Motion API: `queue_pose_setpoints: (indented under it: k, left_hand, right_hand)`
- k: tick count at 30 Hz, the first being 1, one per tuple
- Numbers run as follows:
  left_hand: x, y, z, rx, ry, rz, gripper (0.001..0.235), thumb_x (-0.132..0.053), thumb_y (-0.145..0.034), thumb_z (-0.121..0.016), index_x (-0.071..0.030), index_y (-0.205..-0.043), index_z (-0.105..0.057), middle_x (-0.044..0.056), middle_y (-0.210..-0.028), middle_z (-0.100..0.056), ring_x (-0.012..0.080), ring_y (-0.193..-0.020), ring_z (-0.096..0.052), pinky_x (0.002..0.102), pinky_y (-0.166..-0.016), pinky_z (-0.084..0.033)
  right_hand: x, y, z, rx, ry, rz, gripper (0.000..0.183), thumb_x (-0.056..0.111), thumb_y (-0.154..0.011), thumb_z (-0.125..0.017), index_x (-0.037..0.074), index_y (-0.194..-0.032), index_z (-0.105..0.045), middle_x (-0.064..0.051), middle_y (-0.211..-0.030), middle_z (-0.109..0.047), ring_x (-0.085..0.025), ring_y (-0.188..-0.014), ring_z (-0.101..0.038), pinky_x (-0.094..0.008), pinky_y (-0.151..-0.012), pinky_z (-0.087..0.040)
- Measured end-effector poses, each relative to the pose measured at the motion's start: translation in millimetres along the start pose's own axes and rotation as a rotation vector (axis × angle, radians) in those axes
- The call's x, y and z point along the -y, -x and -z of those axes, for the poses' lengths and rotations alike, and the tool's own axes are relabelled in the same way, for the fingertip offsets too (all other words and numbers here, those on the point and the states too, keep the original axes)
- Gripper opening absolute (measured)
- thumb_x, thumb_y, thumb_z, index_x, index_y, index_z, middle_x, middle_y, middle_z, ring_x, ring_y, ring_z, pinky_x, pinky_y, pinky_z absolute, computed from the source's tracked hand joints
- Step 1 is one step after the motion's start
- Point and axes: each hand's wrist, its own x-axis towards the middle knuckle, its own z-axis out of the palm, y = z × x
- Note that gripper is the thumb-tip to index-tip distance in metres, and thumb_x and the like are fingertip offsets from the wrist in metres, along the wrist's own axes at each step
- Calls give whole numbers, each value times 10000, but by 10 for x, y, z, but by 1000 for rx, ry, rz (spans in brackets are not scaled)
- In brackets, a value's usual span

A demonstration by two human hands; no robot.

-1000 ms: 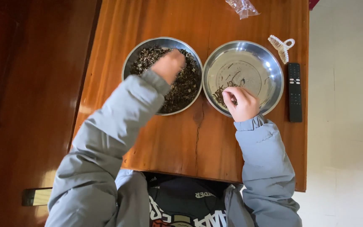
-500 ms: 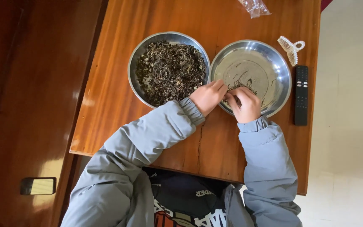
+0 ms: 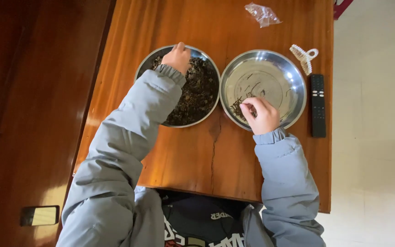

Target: Sorting dried tea leaves by hand, picking out stems and placing them into a separate bowl

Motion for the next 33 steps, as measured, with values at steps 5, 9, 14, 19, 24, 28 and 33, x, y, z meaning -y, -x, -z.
queue_pose_setpoints:
  k: [5, 9, 14, 19, 24, 28, 33]
  left_hand:
    - [346, -393, -791, -207, -116, -66, 434, -276, -791, -937, -47, -1048, -673, 123, -1274, -522, 355, -1235, -607, 524, -803, -669]
    - [318, -279, -684, -232, -84, -124, 343, -232, -828, -902, -62, -1034, -686, 102, -1210, -568, 338, -1183, -639, 526, -779, -652]
    - [165, 180, -317, -356, -112, -88, 216, -86, -842, -854, -43, -944, -668, 75, -1089, -646, 299, -1096, -691, 464, -721, -665]
    - [297, -55, -525, -566, -200, -192, 146, -56, -831, -769, -87, -927, -663, 62, -1022, -621, 291, -1038, -699, 430, -639, -652]
    - [355, 3, -307, -285, -54, -131, 431, -12, -865, -658, -42, -1280, -545, 202, -1280, -571, 465, -1001, -683, 557, -800, -641]
    - [359, 276, -151, -301, 107, -39, 214, -219, -998, -699, -123, -1045, -513, 160, -1048, -621, 463, -874, -707, 587, -721, -613]
    - [178, 752, 176, -320, 420, -110, 171, -72, -1017, -660, -110, -901, -541, 68, -810, -638, 277, -739, -647, 451, -673, -539]
  right_hand:
    - [-79, 24, -102, -118, -30, -35, 59, 193, -957, -785, 190, -929, -733, -8, -755, -689, -201, -660, -693, -326, -634, -600]
    - [-81, 19, -108, -135, -10, -33, 57, 210, -941, -775, 215, -906, -730, 17, -732, -688, -184, -644, -696, -315, -621, -602]
    - [-74, 21, -108, -163, 19, -12, 61, 240, -929, -773, 246, -893, -724, 39, -737, -690, -154, -635, -697, -283, -602, -594]
    - [-137, 43, -152, -203, 44, 15, 70, 280, -925, -779, 260, -894, -720, 60, -706, -680, -139, -605, -690, -272, -585, -592]
    - [-133, 11, -123, -175, 11, -27, 86, 261, -923, -773, 258, -861, -713, 28, -664, -680, -201, -626, -709, -338, -591, -594]
    - [-130, 57, -218, -179, 31, -23, 110, 291, -929, -780, 265, -858, -701, -11, -652, -678, -259, -661, -721, -399, -609, -594]
    - [-219, 93, -181, -130, -19, 9, 115, 228, -968, -767, 203, -874, -705, -13, -714, -719, -224, -647, -698, -371, -572, -560]
